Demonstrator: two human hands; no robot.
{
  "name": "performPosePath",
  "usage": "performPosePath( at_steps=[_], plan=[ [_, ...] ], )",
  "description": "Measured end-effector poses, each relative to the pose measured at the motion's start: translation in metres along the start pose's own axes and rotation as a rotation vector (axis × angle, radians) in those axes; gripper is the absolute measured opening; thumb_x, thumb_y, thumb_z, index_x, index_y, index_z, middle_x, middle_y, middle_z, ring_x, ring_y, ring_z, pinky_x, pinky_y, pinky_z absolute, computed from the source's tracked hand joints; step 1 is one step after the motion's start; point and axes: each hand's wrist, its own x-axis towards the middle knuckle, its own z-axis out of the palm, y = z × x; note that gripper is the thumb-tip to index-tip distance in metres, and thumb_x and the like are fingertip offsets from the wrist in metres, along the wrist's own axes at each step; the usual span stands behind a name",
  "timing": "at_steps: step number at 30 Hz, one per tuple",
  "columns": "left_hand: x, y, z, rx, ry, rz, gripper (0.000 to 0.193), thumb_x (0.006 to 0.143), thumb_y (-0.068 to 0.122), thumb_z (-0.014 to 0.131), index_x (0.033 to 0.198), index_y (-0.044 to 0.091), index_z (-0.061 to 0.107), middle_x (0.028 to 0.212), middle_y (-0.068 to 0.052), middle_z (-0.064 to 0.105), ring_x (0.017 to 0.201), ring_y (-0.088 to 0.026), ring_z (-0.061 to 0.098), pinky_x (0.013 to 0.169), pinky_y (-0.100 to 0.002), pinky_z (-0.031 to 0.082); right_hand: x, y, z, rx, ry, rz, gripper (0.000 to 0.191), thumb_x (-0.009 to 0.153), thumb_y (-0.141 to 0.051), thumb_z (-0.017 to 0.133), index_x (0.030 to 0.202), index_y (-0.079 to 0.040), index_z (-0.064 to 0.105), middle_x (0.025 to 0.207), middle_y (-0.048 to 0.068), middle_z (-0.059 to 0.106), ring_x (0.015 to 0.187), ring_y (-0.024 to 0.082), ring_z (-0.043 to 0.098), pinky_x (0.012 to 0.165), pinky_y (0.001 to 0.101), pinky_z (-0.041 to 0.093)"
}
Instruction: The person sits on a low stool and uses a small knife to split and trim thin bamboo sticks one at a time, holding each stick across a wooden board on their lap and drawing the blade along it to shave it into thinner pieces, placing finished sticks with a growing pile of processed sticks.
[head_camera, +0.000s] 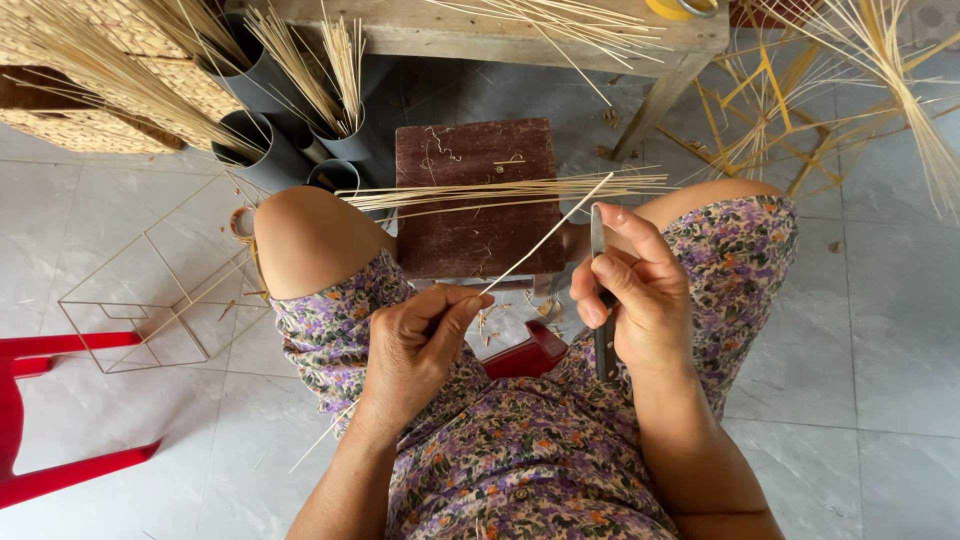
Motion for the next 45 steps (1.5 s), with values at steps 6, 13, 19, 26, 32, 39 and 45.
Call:
performPosePath(
  at_steps=[6,13,19,26,32,39,45],
  plan=[
    [-0.002,0.002,-0.003,0.043,-0.005,0.009,0.013,0.097,0.011,0.07,0.102,0.005,0.08,0.057,0.005,0.06,0.048,0.001,0.047,0.042,-0.021,0.038,0.003,0.003,-0.034,0.024,0.072,-0.149,0.037,0.111,-0.002,0.061,0.146,-0.01,0.063,0.077,0.012,0.066,0.054,0.011,0.052,0.053,0.0253,0.043],
    [0.001,0.001,-0.007,0.055,0.015,-0.016,0.013,0.098,0.013,0.07,0.102,0.005,0.08,0.057,0.004,0.059,0.049,0.0,0.045,0.043,-0.021,0.036,0.012,-0.044,-0.052,-0.073,0.216,-0.276,0.045,0.112,-0.002,0.057,0.157,-0.008,0.056,0.081,0.009,0.067,0.056,0.009,0.053,0.051,0.0224,0.043],
    [0.001,0.003,0.0,0.042,-0.024,0.002,0.014,0.097,0.012,0.069,0.102,0.004,0.08,0.058,0.004,0.062,0.049,0.0,0.049,0.042,-0.021,0.039,0.003,-0.021,-0.005,-0.274,-0.045,-0.004,0.052,0.106,-0.005,0.057,0.156,-0.001,0.044,0.081,0.013,0.07,0.056,0.01,0.054,0.052,0.0236,0.045],
    [0.001,0.005,0.0,0.025,-0.023,-0.013,0.014,0.098,0.013,0.07,0.103,0.004,0.08,0.057,0.003,0.061,0.048,-0.001,0.048,0.042,-0.022,0.039,0.001,-0.008,0.013,-0.057,-0.009,0.014,0.054,0.105,-0.008,0.063,0.155,-0.005,0.043,0.083,0.014,0.069,0.06,0.013,0.055,0.057,0.0262,0.046],
    [0.0,0.003,-0.001,0.02,-0.028,-0.001,0.014,0.098,0.012,0.069,0.102,0.004,0.08,0.058,0.004,0.061,0.049,0.0,0.049,0.043,-0.021,0.039,0.0,0.008,-0.007,0.029,-0.017,-0.031,0.046,0.107,-0.008,0.064,0.151,-0.006,0.052,0.085,0.015,0.068,0.06,0.014,0.053,0.057,0.028,0.046],
    [0.0,-0.002,-0.003,-0.039,-0.008,-0.035,0.016,0.099,0.014,0.068,0.103,0.004,0.079,0.059,0.005,0.06,0.05,0.0,0.05,0.044,-0.021,0.04,0.01,-0.007,-0.028,0.165,0.075,-0.147,0.055,0.11,-0.008,0.063,0.161,-0.009,0.042,0.075,0.011,0.063,0.053,0.012,0.05,0.049,0.0237,0.04],
    [0.002,-0.006,-0.002,-0.171,-0.041,-0.079,0.018,0.101,0.015,0.066,0.103,0.002,0.079,0.056,0.006,0.054,0.049,0.0,0.044,0.044,-0.022,0.035,0.003,0.005,0.003,0.11,-0.162,-0.032,0.068,0.106,-0.015,0.065,0.165,-0.007,0.031,0.072,0.011,0.064,0.052,0.012,0.05,0.048,0.0254,0.042]
  ],
)
